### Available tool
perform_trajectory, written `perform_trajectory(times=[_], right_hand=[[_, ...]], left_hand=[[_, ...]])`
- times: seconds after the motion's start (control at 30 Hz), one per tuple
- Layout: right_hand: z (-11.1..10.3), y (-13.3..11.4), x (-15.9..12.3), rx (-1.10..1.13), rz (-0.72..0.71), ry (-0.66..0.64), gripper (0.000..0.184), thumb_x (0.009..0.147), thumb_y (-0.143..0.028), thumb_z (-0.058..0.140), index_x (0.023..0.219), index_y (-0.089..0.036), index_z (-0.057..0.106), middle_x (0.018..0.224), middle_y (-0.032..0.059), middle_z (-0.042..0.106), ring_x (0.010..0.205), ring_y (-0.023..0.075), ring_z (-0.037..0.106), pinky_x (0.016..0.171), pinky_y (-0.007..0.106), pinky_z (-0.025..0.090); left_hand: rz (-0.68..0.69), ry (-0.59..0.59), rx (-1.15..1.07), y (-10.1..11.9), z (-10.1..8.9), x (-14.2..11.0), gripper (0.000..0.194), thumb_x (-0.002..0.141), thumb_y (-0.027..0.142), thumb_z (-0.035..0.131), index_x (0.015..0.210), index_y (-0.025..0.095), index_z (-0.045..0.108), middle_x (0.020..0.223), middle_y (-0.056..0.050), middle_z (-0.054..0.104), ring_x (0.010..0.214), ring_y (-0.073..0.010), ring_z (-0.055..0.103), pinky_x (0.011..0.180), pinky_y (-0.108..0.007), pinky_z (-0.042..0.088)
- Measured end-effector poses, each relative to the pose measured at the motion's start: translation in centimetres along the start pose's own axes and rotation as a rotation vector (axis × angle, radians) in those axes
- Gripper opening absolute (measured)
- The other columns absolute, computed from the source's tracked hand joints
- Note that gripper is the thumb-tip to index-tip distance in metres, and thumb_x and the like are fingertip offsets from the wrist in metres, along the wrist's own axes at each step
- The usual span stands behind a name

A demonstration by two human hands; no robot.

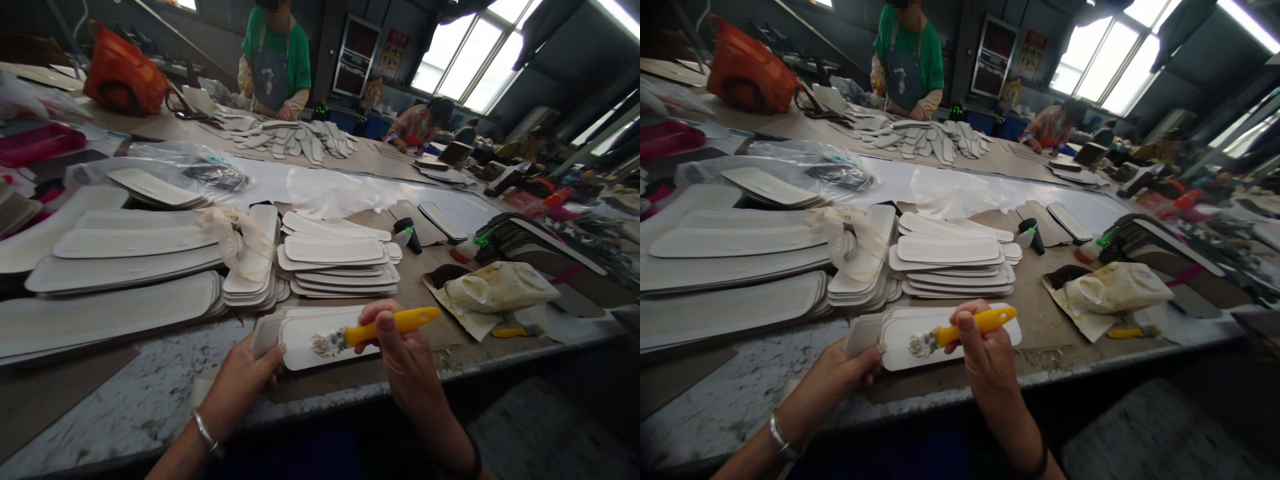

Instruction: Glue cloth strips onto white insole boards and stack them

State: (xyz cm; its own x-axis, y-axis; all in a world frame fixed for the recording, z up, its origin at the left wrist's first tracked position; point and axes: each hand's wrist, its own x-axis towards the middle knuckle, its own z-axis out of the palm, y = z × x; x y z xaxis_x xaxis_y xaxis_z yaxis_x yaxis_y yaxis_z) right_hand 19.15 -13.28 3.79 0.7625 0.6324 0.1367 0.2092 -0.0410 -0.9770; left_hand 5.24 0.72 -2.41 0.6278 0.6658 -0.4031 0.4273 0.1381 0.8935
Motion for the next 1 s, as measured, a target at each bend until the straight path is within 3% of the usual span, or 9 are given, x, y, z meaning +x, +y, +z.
perform_trajectory(times=[0.13, 0.27, 0.6, 0.8, 1.0], right_hand=[[2.1, 1.9, -0.2, 0.008, 0.098, -0.003, 0.041, 0.078, -0.061, 0.063, 0.077, -0.02, 0.056, 0.057, 0.0007, 0.061, 0.054, 0.0181, 0.062, 0.053, 0.029, 0.051], [2.1, 2.4, -0.6, -0.063, 0.126, 0.037, 0.038, 0.074, -0.058, 0.067, 0.074, -0.022, 0.056, 0.056, 0.0012, 0.062, 0.054, 0.0203, 0.062, 0.054, 0.032, 0.051], [3.2, 2.6, -1.9, -0.097, 0.11, 0.069, 0.032, 0.081, -0.054, 0.062, 0.077, -0.023, 0.056, 0.059, 0.0006, 0.061, 0.057, 0.0201, 0.062, 0.056, 0.032, 0.05], [-0.7, 3.6, -1.6, -0.374, 0.008, 0.195, 0.028, 0.085, -0.048, 0.059, 0.077, -0.021, 0.057, 0.07, 0.0039, 0.06, 0.066, 0.0215, 0.06, 0.061, 0.033, 0.048], [-4.9, 4.1, -1.2, -0.684, -0.233, 0.337, 0.026, 0.089, -0.041, 0.055, 0.073, -0.02, 0.058, 0.073, 0.0036, 0.057, 0.07, 0.0197, 0.057, 0.067, 0.033, 0.047]], left_hand=[[-0.014, -0.001, -0.045, 0.1, -0.1, -0.1, 0.032, 0.058, 0.052, 0.059, 0.057, 0.021, 0.053, 0.049, 0.001, 0.056, 0.046, -0.0155, 0.051, 0.05, -0.029, 0.04], [-0.02, 0.012, -0.072, 0.3, -0.1, -0.4, 0.031, 0.056, 0.051, 0.06, 0.056, 0.021, 0.053, 0.048, 0.002, 0.054, 0.047, -0.0149, 0.05, 0.051, -0.029, 0.04], [-0.014, 0.02, -0.072, -0.2, -0.1, -0.4, 0.03, 0.06, 0.051, 0.059, 0.057, 0.021, 0.055, 0.049, 0.002, 0.054, 0.05, -0.0166, 0.05, 0.053, -0.029, 0.04], [-0.06, 0.062, -0.04, -1.6, 0.1, -0.3, 0.038, 0.06, 0.058, 0.061, 0.063, 0.021, 0.058, 0.05, 0.002, 0.056, 0.053, -0.0193, 0.053, 0.055, -0.031, 0.041], [-0.109, 0.104, 0.014, -3.4, 0.1, 0.2, 0.045, 0.058, 0.064, 0.064, 0.065, 0.02, 0.063, 0.055, -0.001, 0.062, 0.061, -0.0243, 0.059, 0.062, -0.034, 0.045]])
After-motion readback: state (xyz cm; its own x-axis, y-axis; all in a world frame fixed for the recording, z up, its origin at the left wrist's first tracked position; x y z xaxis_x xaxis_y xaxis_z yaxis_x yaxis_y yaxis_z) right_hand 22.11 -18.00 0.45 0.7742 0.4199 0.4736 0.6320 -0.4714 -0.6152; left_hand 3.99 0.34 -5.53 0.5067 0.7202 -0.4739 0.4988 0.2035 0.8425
